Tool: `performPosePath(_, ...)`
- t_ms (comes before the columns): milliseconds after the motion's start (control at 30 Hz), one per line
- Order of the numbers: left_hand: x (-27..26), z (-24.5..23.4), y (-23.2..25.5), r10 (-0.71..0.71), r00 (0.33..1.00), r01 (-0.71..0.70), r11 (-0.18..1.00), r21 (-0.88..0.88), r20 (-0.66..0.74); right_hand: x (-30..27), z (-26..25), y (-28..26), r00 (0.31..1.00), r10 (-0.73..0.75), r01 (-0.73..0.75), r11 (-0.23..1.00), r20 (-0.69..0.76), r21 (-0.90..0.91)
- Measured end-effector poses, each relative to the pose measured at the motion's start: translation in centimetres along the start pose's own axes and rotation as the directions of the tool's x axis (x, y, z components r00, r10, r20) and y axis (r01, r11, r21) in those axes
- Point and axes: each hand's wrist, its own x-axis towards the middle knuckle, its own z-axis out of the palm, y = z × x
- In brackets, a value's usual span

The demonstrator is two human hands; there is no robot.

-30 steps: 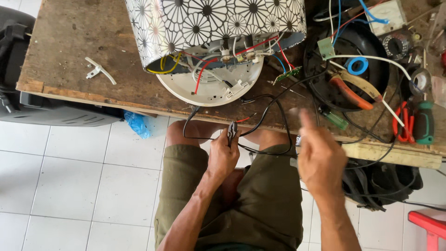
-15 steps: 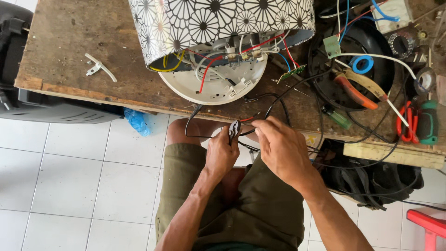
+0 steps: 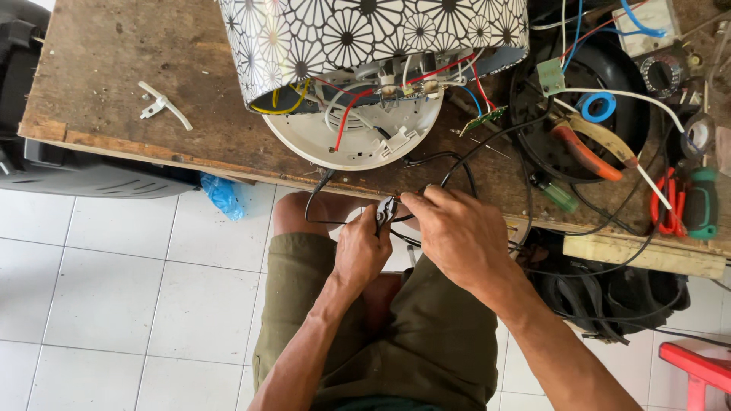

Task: The person strips insulation from two black wires using pliers, twists the exposed ends, and then inserts them into a white plastic connector. The person then connects the wires to a disassembled ceiling fan motor assembly on the workbench.

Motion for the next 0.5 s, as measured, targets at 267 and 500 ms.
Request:
performPosePath(267,-0.8,0.3,-0.5,-0.110,0.992,0.109,0.994,0.025,0.065,-0.3,2.6,-1.6,0.971,-0.220,0.156,0.886,-0.098,-0.437)
performPosePath(500,-1.1,-0.6,0.9,-0.181,0.973,0.185,0.983,-0.015,0.141,-0.3,2.3,-2.6,0.972,-0.171,0.078,0.882,-0.161,-0.464)
